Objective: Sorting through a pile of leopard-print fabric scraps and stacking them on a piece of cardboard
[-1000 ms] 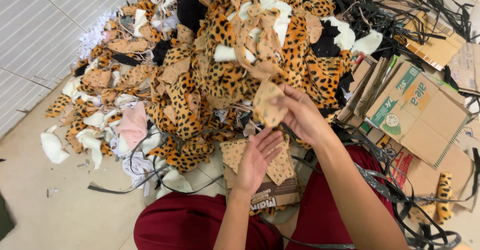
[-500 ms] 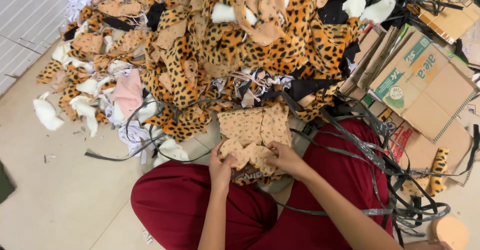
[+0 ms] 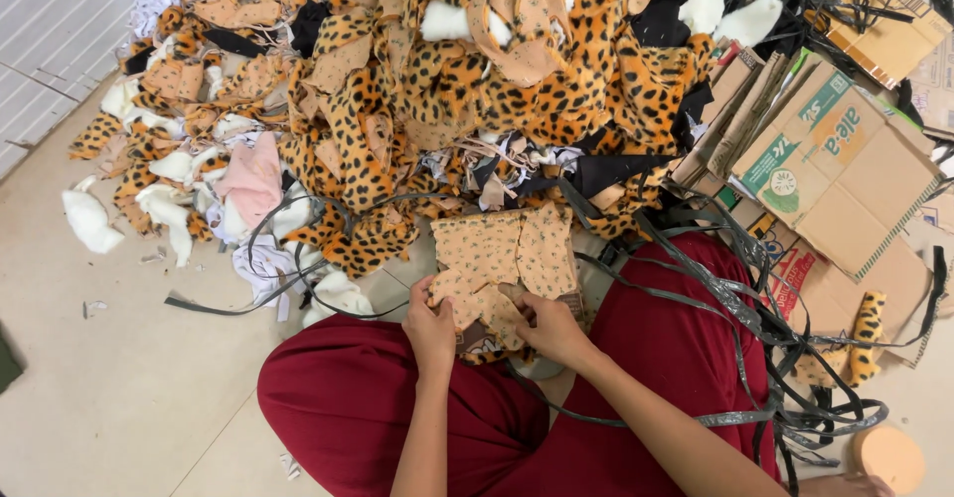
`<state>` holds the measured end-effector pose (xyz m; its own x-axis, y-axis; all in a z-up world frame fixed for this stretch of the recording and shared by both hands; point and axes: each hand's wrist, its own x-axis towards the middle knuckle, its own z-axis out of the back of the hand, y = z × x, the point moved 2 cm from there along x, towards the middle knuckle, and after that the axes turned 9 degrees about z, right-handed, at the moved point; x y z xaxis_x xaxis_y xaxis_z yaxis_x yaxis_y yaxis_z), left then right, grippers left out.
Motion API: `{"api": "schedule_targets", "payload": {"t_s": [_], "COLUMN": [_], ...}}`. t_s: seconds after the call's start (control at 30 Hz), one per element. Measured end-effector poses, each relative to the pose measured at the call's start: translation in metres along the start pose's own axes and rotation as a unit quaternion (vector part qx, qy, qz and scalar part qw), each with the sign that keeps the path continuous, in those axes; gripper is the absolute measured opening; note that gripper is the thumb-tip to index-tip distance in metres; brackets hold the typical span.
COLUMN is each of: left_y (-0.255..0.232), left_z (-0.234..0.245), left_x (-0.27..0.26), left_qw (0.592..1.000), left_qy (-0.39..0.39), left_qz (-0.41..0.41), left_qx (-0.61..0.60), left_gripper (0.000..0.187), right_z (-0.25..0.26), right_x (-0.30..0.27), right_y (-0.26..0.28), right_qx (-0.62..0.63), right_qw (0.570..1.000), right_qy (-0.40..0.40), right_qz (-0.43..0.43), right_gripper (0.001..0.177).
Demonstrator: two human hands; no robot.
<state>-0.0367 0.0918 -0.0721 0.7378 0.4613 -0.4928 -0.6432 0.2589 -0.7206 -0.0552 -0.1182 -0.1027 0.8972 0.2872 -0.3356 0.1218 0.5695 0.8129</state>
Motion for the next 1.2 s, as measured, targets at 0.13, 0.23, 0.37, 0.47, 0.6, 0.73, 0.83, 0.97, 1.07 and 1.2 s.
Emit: {"api": "schedule_targets", "payload": {"t_s": [0.13,0.23,0.37,0.47,0.6,0.73,0.83,0.97,1.07,1.2], "left_y": [-0.01,-0.009,-0.006,-0.003,-0.002,-0.005,0.005,0.014,0.013,0.012], "left_z": [0.003,0.003,0.002,0.0,-0.003,-0.001,-0.003,-0.005,-0.004,-0.003], "left_x": [-0.004,-0.003,0.0,0.002,0.006,0.003,0.009,0.01,0.002,-0.004], "left_qw": [1.0,1.0,0.999,0.999,0.999,0.999,0.999,0.998,0.997,0.996], "left_qy": [0.008,0.0,-0.009,-0.018,-0.026,-0.029,-0.023,-0.025,-0.027,-0.017], "left_qz": [-0.001,-0.004,-0.016,-0.019,-0.023,-0.022,-0.025,-0.039,-0.054,-0.06], "left_qx": [0.017,0.023,0.029,0.029,0.022,0.02,0.025,0.033,0.047,0.062], "left_gripper": [0.041,0.04,0.042,0.043,0.042,0.042,0.043,0.037,0.036,0.038], "right_z": [-0.005,-0.002,0.008,0.006,0.006,0.009,0.011,0.015,0.02,0.026], "right_x": [-0.001,-0.003,-0.005,-0.004,-0.003,-0.004,-0.005,-0.005,-0.006,-0.003], "right_y": [0.001,0.008,0.024,0.015,0.008,0.019,0.016,0.008,0.0,-0.012], "right_qx": [-0.028,-0.029,-0.007,-0.002,-0.005,-0.013,-0.033,-0.018,-0.008,-0.012], "right_qw": [1.0,0.999,0.999,1.0,1.0,0.999,0.998,0.999,0.998,0.996], "right_qy": [-0.005,-0.015,-0.03,-0.031,-0.03,-0.033,-0.039,-0.049,-0.06,-0.085], "right_qz": [0.003,0.007,0.007,0.003,0.002,0.021,0.031,0.003,-0.014,-0.04], "right_gripper": [0.034,0.034,0.03,0.028,0.028,0.025,0.02,0.018,0.018,0.019]}}
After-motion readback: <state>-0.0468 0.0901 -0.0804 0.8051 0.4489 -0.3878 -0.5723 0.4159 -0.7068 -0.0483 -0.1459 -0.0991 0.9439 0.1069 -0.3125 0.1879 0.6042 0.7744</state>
